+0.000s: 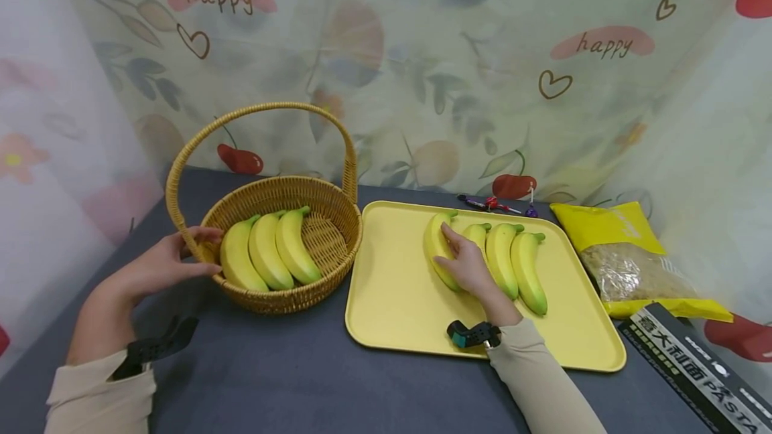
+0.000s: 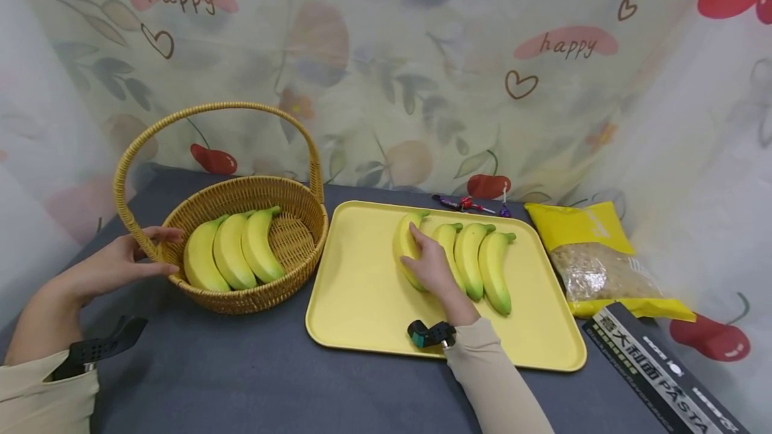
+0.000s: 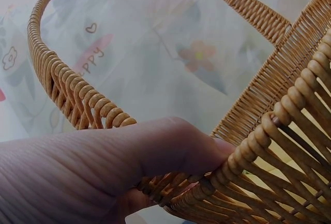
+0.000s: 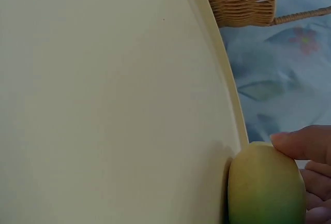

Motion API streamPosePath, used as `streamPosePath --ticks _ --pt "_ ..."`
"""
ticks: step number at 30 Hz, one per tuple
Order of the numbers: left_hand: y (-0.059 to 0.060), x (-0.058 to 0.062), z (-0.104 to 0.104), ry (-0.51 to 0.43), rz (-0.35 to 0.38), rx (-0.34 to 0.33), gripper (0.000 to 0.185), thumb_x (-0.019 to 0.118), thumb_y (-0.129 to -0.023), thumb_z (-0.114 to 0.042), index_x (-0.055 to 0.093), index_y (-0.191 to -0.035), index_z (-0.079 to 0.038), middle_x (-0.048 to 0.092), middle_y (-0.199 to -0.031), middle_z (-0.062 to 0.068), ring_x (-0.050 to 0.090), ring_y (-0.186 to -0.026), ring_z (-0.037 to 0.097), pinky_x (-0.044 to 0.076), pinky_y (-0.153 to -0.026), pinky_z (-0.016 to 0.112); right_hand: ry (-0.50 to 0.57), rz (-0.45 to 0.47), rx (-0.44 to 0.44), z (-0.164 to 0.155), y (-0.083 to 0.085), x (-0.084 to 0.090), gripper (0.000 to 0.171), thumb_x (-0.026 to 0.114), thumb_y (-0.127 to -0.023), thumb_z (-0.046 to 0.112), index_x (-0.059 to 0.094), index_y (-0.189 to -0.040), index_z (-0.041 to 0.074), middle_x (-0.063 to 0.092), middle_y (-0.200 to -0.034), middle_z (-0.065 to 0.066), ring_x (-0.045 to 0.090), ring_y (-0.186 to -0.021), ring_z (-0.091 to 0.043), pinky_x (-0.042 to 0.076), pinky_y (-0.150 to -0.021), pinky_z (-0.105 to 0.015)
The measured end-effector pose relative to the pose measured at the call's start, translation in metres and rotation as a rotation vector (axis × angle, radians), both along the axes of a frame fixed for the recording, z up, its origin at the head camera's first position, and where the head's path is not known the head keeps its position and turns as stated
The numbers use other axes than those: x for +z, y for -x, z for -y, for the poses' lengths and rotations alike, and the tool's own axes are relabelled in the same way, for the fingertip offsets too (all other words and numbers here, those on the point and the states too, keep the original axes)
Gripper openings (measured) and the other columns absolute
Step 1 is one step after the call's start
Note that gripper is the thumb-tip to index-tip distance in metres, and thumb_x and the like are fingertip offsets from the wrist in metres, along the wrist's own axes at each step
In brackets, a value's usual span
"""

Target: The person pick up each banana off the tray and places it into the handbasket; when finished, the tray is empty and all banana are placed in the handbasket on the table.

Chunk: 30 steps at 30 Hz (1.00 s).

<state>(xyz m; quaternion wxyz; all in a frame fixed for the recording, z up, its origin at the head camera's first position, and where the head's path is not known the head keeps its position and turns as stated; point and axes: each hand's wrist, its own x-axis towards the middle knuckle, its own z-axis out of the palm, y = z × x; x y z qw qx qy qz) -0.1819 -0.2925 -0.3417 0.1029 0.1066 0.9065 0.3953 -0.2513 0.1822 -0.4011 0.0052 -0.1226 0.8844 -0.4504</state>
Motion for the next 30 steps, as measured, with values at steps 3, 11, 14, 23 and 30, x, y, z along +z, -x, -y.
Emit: streamPosePath --ticks 3,11,14,23,30 --pt "0.0005 0.0005 -0.0002 -0.001 0.000 -0.001 0.063 0.062 -0.090 -0.025 0.034 -0.139 0.003 0.043 -0.135 0.028 0.037 -0.124 0.044 0.039 -0.092 0.054 -0.032 0.008 0.052 0.0000 0.0010 -0.0029 0.068 0.063 -0.087 0.004 0.027 -0.144 -0.004 0.026 -0.151 -0.019 0.028 -0.137 -0.033 0.031 -0.107 -0.042" --pt "0.0008 0.0010 -0.0009 0.002 0.008 0.002 0.064 0.062 -0.090 -0.025 0.033 -0.139 0.004 0.042 -0.135 0.029 0.037 -0.124 0.044 0.039 -0.092 0.054 -0.153 -0.010 0.170 -0.0005 -0.0026 -0.0055 0.074 0.065 -0.087 0.014 0.022 -0.146 0.000 0.016 -0.153 -0.019 0.018 -0.140 -0.036 0.021 -0.111 -0.050" --pt "0.0010 0.0001 -0.0004 0.000 0.009 0.000 0.064 0.062 -0.090 -0.025 0.033 -0.140 0.004 0.042 -0.135 0.028 0.036 -0.124 0.044 0.039 -0.092 0.054 -0.172 -0.003 0.194 -0.0009 -0.0032 -0.0068 0.075 0.063 -0.089 0.019 0.020 -0.148 0.004 0.015 -0.153 -0.020 0.017 -0.141 -0.037 0.020 -0.111 -0.051" --pt "-0.0004 0.0017 0.0003 0.000 0.007 0.005 0.064 0.062 -0.090 -0.027 0.034 -0.139 0.003 0.043 -0.135 0.028 0.037 -0.125 0.043 0.038 -0.093 0.053 -0.213 -0.005 0.213 0.0017 -0.0058 -0.0061 0.078 0.063 -0.089 0.020 0.016 -0.149 0.005 0.016 -0.153 -0.021 0.018 -0.140 -0.039 0.020 -0.111 -0.051" --pt "0.0004 0.0000 -0.0002 0.002 -0.002 -0.003 0.063 0.062 -0.090 -0.026 0.034 -0.139 0.004 0.043 -0.135 0.028 0.038 -0.124 0.044 0.040 -0.091 0.050 -0.222 -0.036 0.193 0.0032 -0.0066 -0.0052 0.073 0.064 -0.089 0.017 0.023 -0.147 0.003 0.023 -0.150 -0.023 0.024 -0.138 -0.037 0.024 -0.110 -0.049"
